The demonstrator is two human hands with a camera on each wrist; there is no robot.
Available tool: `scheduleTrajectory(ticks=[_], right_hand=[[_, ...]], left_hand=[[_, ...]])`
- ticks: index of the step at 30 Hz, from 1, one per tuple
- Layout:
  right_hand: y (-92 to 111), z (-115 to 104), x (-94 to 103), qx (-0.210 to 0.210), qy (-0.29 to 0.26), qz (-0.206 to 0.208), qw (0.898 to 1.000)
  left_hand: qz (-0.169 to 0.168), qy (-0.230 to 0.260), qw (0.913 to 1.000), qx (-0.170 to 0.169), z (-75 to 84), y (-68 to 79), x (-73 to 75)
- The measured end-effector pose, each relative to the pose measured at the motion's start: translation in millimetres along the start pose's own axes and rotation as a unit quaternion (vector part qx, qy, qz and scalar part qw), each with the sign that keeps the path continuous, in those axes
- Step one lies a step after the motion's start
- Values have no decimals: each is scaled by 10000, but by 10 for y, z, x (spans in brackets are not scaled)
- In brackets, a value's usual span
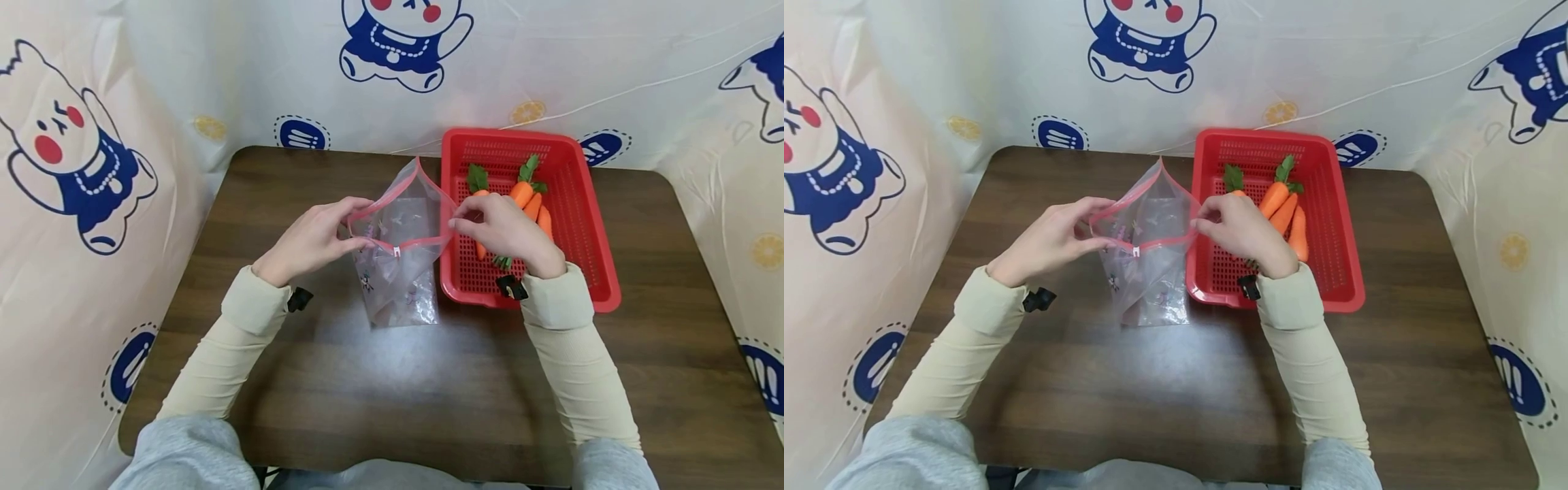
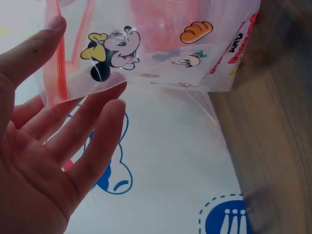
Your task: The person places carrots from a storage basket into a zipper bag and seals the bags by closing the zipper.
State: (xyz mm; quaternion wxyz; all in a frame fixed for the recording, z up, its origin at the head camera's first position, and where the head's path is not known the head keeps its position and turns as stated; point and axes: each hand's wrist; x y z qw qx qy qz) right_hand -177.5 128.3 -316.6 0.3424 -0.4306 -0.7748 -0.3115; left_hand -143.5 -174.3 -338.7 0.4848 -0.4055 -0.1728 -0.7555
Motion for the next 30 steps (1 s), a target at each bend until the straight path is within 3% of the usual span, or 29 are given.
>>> scheduleTrajectory(ticks=[14,24,30], right_hand=[[-33,80,304,-406,-208,575,9973],[-101,216,432,-1097,-400,604,9913],[-255,357,444,-1413,-325,482,9883]], left_hand=[[-26,171,9998,132,-15,6,17],[-101,236,9996,139,-27,11,22],[-235,209,9991,294,-15,-16,33]])
Point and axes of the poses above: each hand's wrist, its own y-axis away from the middle knuckle, its own x-axis out of the back of the hand, z = x × y, and after that the axes turned 2 degrees about y, right-handed
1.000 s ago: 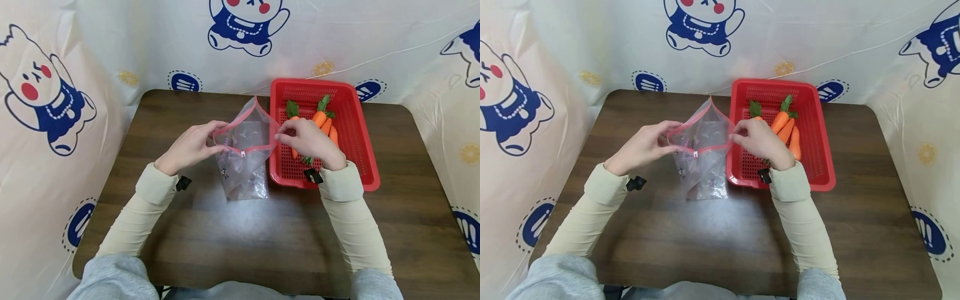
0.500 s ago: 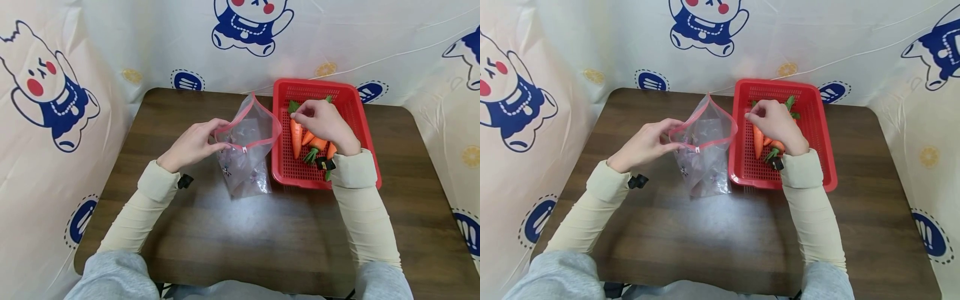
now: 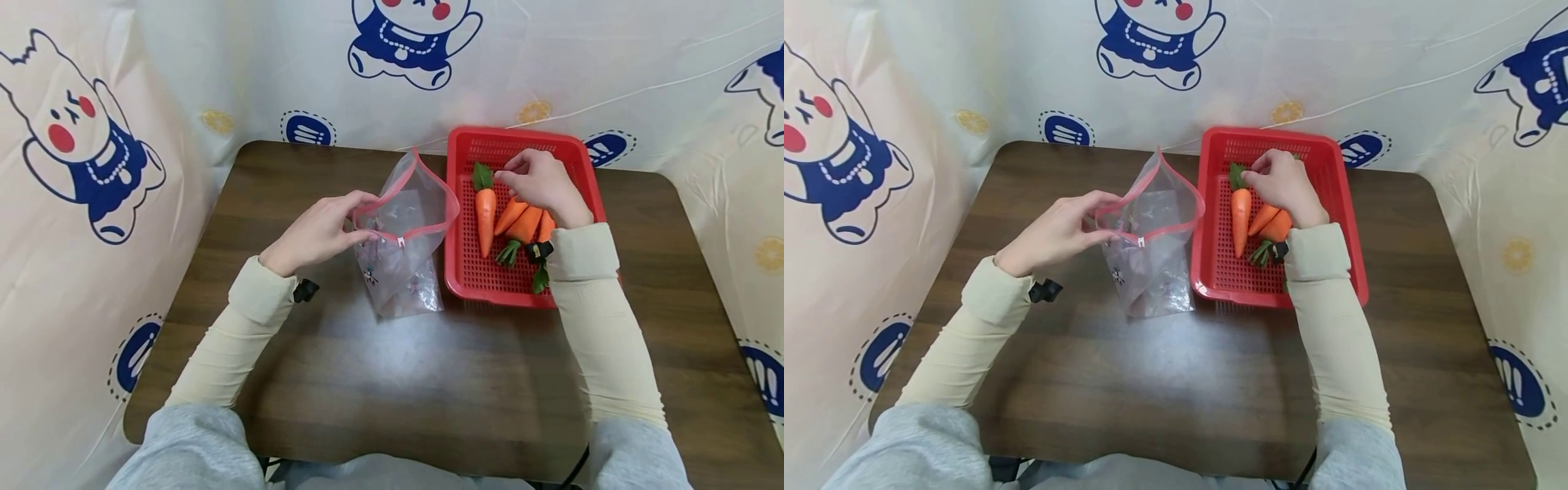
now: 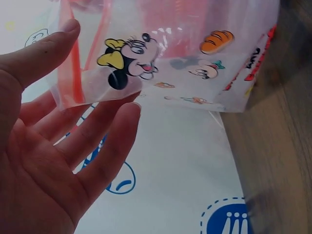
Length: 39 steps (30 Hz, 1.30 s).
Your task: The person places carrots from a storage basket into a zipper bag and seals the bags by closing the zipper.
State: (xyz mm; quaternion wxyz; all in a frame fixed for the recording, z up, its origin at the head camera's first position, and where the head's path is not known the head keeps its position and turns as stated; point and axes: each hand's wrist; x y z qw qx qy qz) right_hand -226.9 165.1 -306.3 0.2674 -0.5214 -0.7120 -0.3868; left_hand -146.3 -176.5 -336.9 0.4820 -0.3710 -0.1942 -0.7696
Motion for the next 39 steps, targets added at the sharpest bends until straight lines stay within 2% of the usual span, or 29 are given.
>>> scheduleTrajectory(ticks=[7,17,23,27,33,39], right_hand=[[-240,62,-115,-477,64,-177,9987],[-422,97,-274,-645,-119,-154,9977],[-543,123,-386,-746,213,-239,9967],[-579,137,-466,-770,437,-365,9954],[-616,148,-528,-791,627,-288,9945],[-647,153,-576,-851,868,-389,9918]], left_hand=[[-112,-83,9998,117,23,-30,-13],[-135,-30,9999,74,20,-51,-43],[-158,-2,9998,137,22,-46,-53],[-176,-15,9997,149,21,-25,-52],[-132,14,9999,45,19,-29,-58],[-134,13,9999,51,19,-51,-55]])
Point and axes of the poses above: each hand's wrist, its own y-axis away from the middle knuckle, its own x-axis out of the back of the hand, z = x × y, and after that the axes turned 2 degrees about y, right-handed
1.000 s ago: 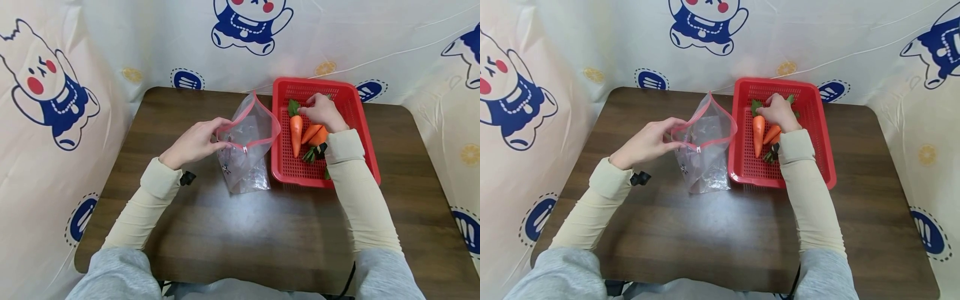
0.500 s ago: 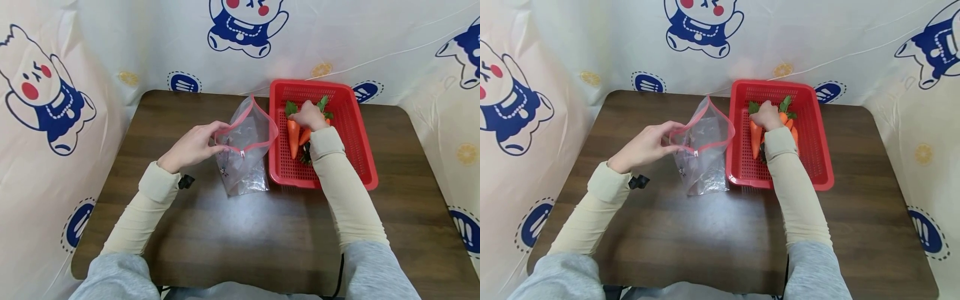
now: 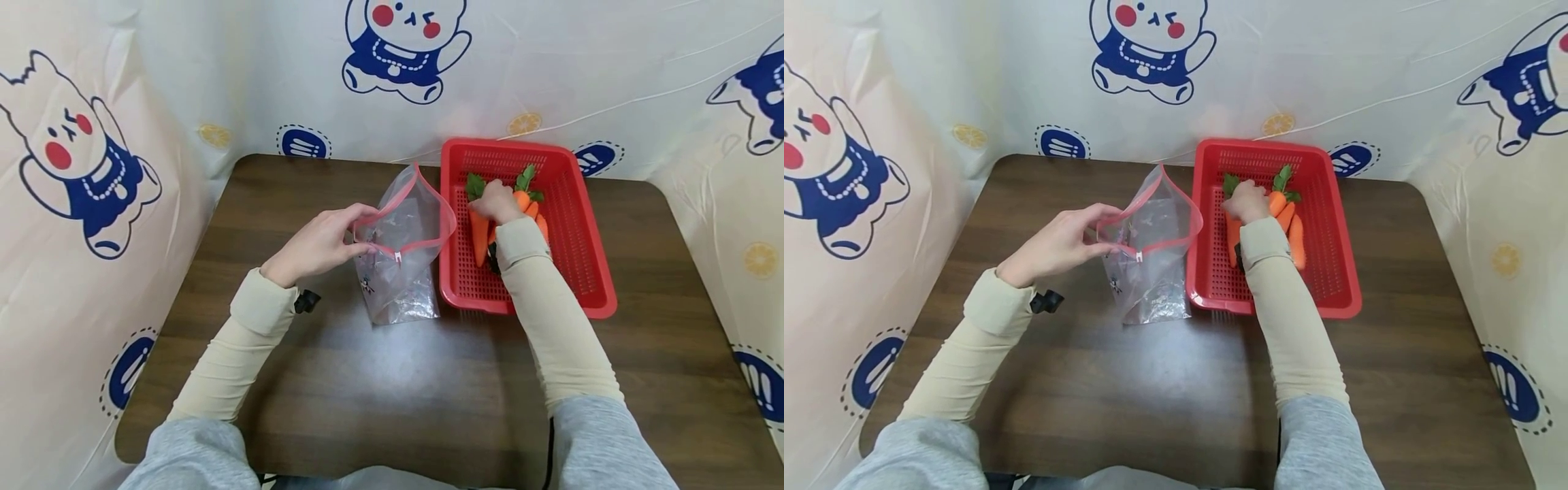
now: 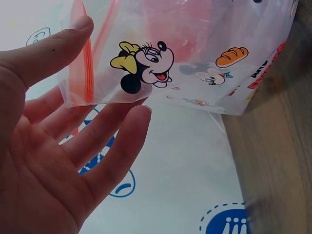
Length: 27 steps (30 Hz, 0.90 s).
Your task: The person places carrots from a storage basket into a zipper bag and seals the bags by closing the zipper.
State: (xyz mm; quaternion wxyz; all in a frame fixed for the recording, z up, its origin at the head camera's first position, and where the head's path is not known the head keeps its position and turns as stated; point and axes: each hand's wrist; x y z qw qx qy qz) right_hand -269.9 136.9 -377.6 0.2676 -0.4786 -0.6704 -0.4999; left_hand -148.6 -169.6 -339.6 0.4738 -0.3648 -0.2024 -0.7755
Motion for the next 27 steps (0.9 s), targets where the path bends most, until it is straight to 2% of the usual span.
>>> scheduleTrajectory(ticks=[6,20,27], right_hand=[[-8,-10,-48,-57,121,29,9999],[-22,2,-113,-198,443,-42,9988],[-48,17,-132,-217,543,-204,9981]], left_hand=[[6,32,10000,-77,-12,1,0],[-53,43,10000,-26,-27,14,-22],[-60,89,9999,2,-34,14,-26]])
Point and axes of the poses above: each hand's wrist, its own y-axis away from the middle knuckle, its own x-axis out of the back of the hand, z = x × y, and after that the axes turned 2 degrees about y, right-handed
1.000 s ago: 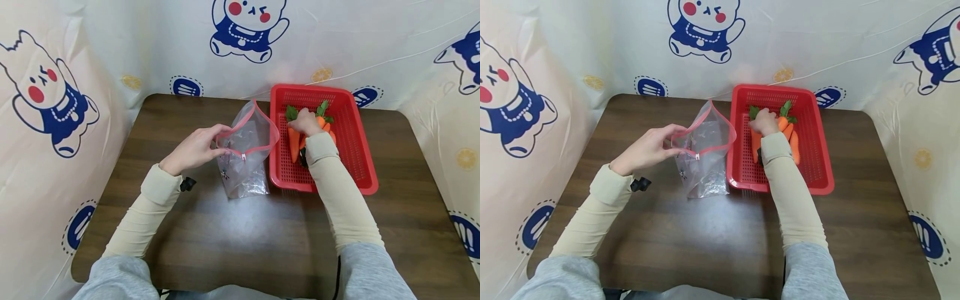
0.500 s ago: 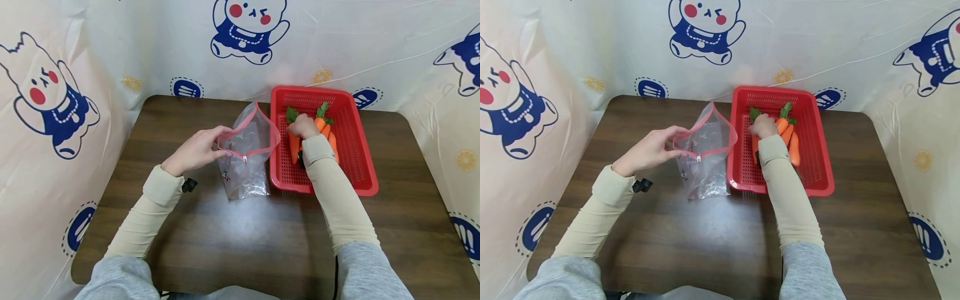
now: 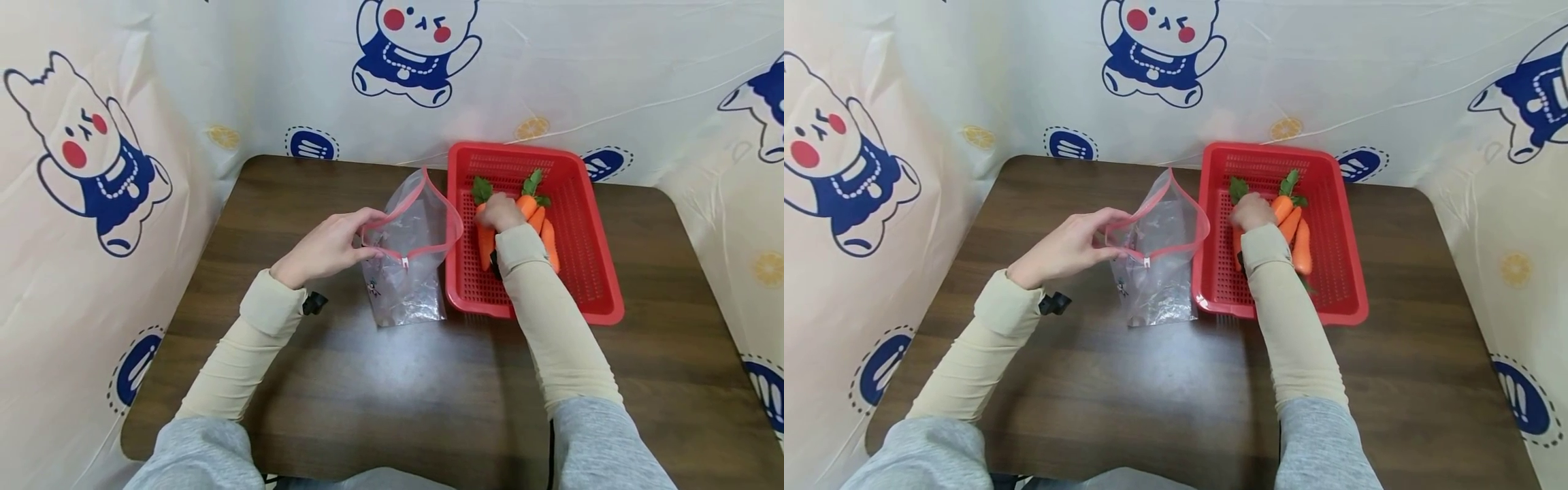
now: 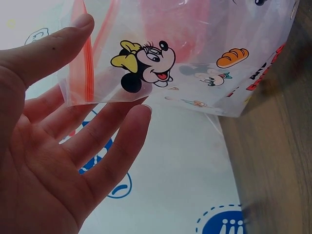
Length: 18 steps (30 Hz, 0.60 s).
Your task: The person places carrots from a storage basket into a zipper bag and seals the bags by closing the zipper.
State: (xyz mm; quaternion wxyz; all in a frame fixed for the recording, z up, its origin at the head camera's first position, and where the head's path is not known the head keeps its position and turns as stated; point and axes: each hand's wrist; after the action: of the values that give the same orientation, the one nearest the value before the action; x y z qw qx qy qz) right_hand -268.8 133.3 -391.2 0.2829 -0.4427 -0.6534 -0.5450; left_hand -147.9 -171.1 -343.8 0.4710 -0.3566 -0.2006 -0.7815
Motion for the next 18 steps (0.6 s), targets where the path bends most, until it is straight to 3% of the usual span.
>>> scheduleTrajectory(ticks=[18], right_hand=[[-62,3,-62,-112,-43,-32,9999]], left_hand=[[7,-25,10000,-16,-14,12,-12]])
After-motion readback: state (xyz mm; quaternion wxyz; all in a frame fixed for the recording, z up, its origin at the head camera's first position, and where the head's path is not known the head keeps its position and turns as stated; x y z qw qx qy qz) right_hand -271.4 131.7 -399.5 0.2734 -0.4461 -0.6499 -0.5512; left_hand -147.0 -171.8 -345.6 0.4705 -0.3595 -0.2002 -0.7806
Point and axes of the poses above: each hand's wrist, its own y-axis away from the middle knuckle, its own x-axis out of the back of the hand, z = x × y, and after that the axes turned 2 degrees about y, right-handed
